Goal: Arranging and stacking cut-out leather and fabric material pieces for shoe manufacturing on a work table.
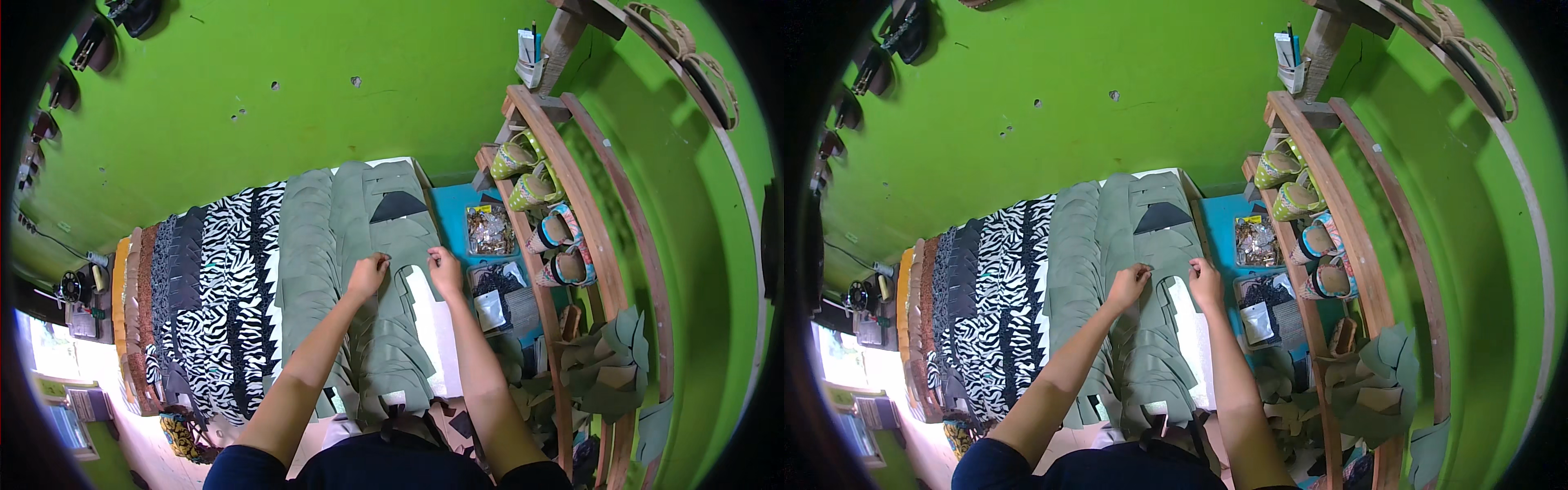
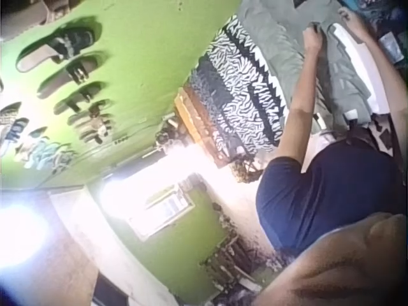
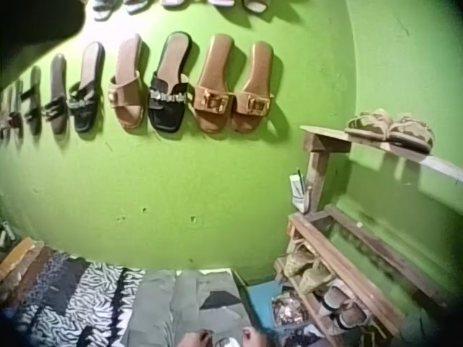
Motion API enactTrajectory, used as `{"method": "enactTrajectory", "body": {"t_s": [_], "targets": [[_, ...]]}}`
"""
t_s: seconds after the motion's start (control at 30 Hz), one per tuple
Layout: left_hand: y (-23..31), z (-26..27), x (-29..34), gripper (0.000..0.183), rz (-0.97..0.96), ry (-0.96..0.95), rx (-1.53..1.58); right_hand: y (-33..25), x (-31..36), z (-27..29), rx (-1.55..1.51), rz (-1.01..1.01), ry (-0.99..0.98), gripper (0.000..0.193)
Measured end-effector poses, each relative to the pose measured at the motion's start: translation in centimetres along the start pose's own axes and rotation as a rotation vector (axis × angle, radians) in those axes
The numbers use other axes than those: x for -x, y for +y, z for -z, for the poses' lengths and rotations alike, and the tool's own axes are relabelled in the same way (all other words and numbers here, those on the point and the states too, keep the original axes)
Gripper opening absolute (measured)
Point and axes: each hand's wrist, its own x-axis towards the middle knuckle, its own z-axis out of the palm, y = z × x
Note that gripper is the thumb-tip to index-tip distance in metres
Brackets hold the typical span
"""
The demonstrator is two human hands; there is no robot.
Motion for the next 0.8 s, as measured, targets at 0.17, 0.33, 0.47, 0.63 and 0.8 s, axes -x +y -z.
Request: {"method": "enactTrajectory", "body": {"t_s": [0.17,0.33,0.47,0.63,0.8], "targets": [[0.7,-0.3,1.5,0.032,-0.191,0.185,-0.236,-2.9,2.9,-0.2,0.455,0.280,0.215,0.025],[1.1,-2.6,4.5,0.046,-0.363,0.100,-0.516,-1.8,5.1,-2.1,0.680,0.404,-0.009,0.045],[0.1,-3.5,5.2,0.051,-0.350,0.035,-0.661,-1.2,5.5,-2.6,0.690,0.394,-0.020,0.046],[1.1,-3.7,6.3,0.048,-0.345,0.032,-0.695,-1.1,7.7,-2.6,0.739,0.404,0.067,0.041],[3.4,-5.0,10.1,0.051,-0.430,-0.011,-0.561,-0.8,13.4,-1.2,0.731,0.227,0.195,0.036]]}}
